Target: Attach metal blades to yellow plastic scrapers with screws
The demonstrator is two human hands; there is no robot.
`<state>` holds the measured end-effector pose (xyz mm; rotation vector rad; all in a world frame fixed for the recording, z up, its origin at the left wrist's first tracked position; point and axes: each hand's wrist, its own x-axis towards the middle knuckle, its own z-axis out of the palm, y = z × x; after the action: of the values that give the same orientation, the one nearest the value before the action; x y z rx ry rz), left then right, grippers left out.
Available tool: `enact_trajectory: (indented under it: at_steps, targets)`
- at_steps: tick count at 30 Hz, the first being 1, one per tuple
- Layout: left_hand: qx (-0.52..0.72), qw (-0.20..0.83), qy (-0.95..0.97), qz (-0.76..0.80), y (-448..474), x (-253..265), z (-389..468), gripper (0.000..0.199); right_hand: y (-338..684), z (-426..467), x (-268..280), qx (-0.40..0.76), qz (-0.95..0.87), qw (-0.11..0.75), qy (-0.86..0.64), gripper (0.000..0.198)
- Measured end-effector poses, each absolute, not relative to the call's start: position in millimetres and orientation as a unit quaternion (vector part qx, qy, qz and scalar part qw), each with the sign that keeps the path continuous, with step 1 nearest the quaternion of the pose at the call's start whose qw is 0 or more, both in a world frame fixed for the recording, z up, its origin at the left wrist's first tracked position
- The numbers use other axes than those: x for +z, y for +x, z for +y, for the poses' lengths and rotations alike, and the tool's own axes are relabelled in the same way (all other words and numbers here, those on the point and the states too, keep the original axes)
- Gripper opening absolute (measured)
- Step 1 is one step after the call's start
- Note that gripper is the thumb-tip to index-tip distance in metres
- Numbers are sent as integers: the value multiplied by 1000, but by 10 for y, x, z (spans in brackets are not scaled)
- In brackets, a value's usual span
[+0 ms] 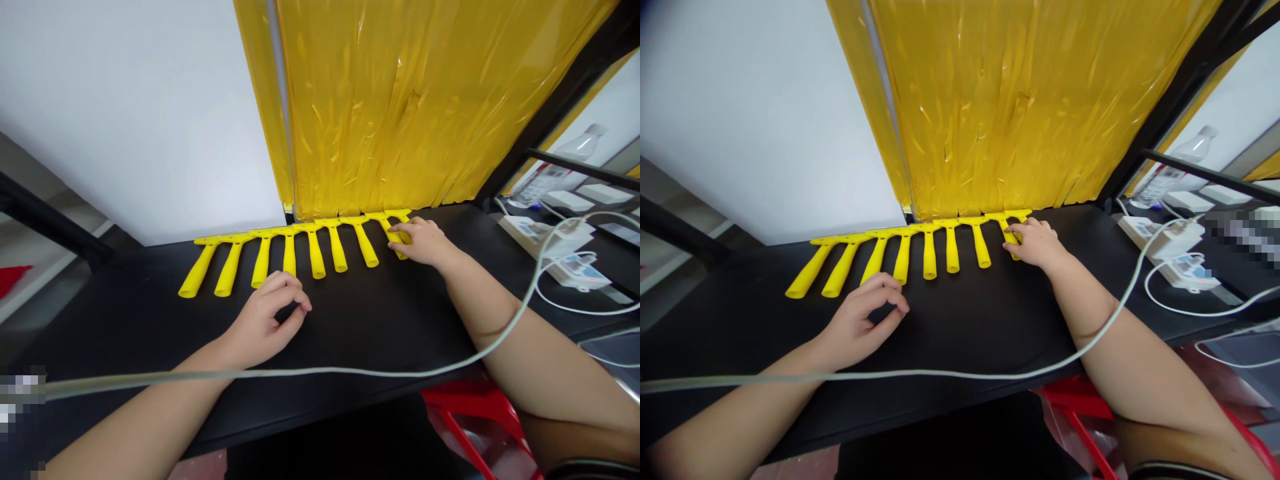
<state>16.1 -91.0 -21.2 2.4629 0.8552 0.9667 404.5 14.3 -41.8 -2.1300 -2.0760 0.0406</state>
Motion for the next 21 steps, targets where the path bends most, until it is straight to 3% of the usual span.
enact_trajectory:
  at_steps: [21]
  targets:
    - [339, 182, 871, 305, 158, -225, -899, 17, 4000, 157, -396, 14, -701, 73, -710, 57]
